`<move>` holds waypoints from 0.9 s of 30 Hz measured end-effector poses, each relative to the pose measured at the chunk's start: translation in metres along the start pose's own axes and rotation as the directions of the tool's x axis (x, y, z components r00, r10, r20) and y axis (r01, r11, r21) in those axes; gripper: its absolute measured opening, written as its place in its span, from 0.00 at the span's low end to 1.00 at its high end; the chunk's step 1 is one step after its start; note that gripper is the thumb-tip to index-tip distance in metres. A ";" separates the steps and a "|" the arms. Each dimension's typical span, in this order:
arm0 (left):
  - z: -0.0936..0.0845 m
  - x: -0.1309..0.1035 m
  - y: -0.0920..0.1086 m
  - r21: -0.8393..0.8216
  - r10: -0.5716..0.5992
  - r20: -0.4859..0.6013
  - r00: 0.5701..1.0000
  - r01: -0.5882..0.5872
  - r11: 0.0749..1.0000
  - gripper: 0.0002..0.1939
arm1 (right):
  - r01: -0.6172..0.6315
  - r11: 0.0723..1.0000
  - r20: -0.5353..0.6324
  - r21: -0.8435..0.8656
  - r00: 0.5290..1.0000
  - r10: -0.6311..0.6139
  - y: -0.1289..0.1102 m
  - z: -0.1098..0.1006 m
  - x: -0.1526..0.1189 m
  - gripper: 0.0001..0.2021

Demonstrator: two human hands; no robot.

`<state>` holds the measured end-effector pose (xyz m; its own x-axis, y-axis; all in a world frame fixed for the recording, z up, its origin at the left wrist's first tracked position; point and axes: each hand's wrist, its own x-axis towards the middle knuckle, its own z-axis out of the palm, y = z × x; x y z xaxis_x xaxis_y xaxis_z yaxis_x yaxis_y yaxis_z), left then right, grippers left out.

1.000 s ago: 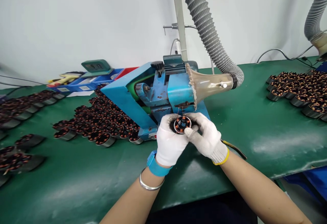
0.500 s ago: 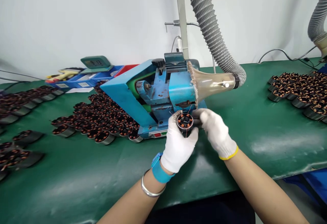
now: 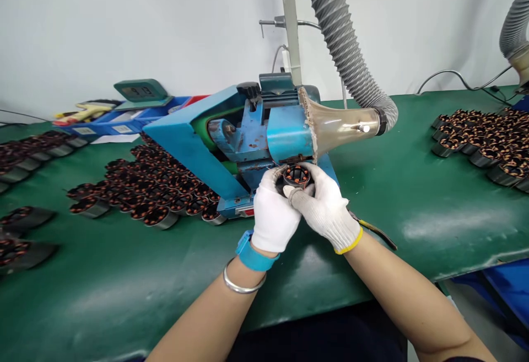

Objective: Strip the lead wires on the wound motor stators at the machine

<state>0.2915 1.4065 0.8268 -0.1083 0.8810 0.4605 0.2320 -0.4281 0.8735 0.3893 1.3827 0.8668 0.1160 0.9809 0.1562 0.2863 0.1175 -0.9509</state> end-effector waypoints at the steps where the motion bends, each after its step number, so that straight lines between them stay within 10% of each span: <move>1: 0.000 0.001 0.001 0.015 0.002 0.003 1.000 -0.002 1.000 0.23 | -0.003 1.000 0.005 0.004 1.000 0.003 -0.001 0.000 0.000 0.23; 9: -0.005 0.003 0.008 0.055 0.026 0.051 0.998 -0.029 0.998 0.22 | 0.082 0.994 0.001 0.067 0.997 -0.082 0.009 0.000 0.001 0.22; 19: 0.003 -0.025 -0.007 -0.276 0.043 0.035 0.998 -0.032 0.961 0.23 | 0.314 0.940 -0.013 -0.135 0.948 -0.319 0.028 -0.007 -0.027 0.31; 23: -0.009 -0.025 0.005 -0.400 -0.160 0.056 0.986 0.169 0.901 0.27 | 0.422 0.905 0.050 -0.048 0.906 -0.420 0.028 -0.012 -0.027 0.35; 27: -0.042 -0.035 0.009 -0.548 -0.453 0.348 0.821 0.570 0.612 0.24 | 0.480 0.877 0.143 0.032 0.866 -0.479 0.024 -0.012 -0.032 0.29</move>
<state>0.2571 1.3632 0.8254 0.1427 0.9871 -0.0723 -0.4494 0.1297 0.8839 0.4043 1.3526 0.8425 -0.1732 0.8154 0.5524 0.2765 0.5785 -0.7673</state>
